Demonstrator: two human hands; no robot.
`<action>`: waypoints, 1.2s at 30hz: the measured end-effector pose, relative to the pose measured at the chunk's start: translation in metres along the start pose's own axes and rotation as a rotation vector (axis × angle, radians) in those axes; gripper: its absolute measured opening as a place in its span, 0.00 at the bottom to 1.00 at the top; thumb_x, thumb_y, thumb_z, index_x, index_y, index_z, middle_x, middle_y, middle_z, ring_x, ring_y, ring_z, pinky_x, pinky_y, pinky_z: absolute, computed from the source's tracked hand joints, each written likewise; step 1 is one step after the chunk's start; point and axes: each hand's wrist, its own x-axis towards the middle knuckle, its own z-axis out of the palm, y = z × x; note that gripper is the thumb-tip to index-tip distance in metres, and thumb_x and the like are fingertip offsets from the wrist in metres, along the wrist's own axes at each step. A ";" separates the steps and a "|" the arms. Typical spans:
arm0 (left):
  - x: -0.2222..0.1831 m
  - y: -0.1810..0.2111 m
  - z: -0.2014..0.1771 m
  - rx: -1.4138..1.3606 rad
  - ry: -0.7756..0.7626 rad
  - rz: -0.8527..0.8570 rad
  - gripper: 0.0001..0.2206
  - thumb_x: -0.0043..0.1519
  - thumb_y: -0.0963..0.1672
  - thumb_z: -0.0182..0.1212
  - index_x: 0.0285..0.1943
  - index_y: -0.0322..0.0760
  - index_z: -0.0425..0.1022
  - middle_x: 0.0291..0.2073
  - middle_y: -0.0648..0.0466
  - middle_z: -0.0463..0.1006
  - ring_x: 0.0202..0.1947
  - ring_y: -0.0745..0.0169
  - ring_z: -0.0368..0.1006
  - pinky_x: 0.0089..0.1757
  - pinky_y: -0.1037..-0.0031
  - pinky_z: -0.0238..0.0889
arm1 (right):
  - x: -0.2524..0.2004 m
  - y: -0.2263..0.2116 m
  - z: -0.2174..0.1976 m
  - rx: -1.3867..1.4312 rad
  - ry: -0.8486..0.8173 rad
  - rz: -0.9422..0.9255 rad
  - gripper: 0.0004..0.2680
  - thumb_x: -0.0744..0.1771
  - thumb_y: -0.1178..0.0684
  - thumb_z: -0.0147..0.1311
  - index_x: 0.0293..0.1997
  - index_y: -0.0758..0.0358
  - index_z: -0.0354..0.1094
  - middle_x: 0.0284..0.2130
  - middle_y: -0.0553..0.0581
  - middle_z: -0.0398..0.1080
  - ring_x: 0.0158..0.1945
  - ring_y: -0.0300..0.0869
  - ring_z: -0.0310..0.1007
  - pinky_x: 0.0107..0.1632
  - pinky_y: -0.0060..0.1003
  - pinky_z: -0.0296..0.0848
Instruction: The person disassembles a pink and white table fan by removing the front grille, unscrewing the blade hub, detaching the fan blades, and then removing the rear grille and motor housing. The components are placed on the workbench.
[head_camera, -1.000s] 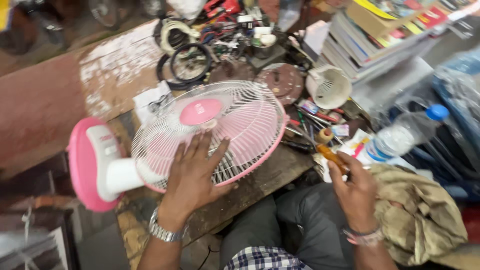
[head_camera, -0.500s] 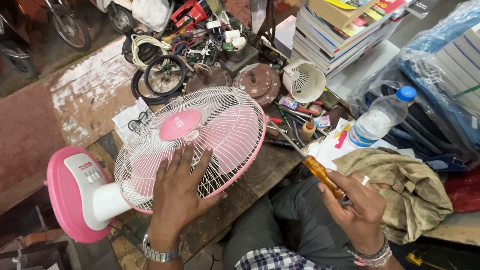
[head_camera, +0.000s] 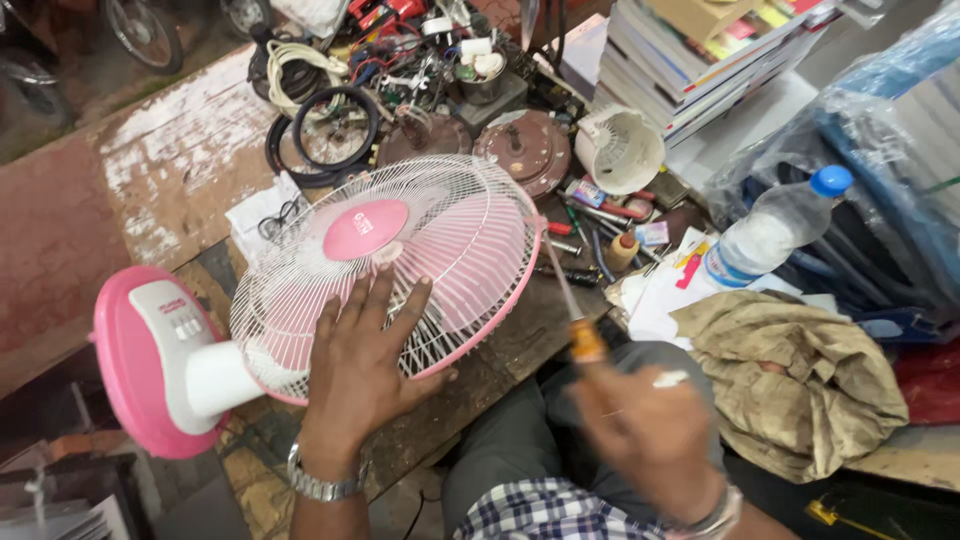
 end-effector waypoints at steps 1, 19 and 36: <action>-0.001 0.000 0.000 -0.004 0.005 0.006 0.46 0.40 0.58 0.75 0.71 0.54 0.63 0.69 0.37 0.61 0.68 0.33 0.58 0.61 0.44 0.50 | 0.001 -0.008 0.005 0.011 -0.057 -0.046 0.14 0.59 0.53 0.70 0.47 0.61 0.76 0.16 0.53 0.64 0.17 0.45 0.63 0.23 0.43 0.59; -0.002 0.002 -0.002 -0.007 0.034 0.016 0.45 0.38 0.57 0.77 0.69 0.51 0.67 0.67 0.36 0.63 0.65 0.33 0.60 0.58 0.42 0.52 | 0.012 -0.008 0.018 0.012 -0.127 0.045 0.16 0.60 0.53 0.67 0.51 0.56 0.72 0.36 0.58 0.70 0.39 0.54 0.71 0.37 0.47 0.68; -0.004 -0.001 0.004 0.008 0.038 0.010 0.47 0.38 0.60 0.75 0.70 0.54 0.64 0.68 0.38 0.63 0.67 0.35 0.58 0.60 0.44 0.50 | 0.020 0.027 0.090 0.645 0.193 -0.589 0.12 0.69 0.44 0.55 0.47 0.59 0.57 0.39 0.58 0.67 0.43 0.52 0.72 0.58 0.61 0.72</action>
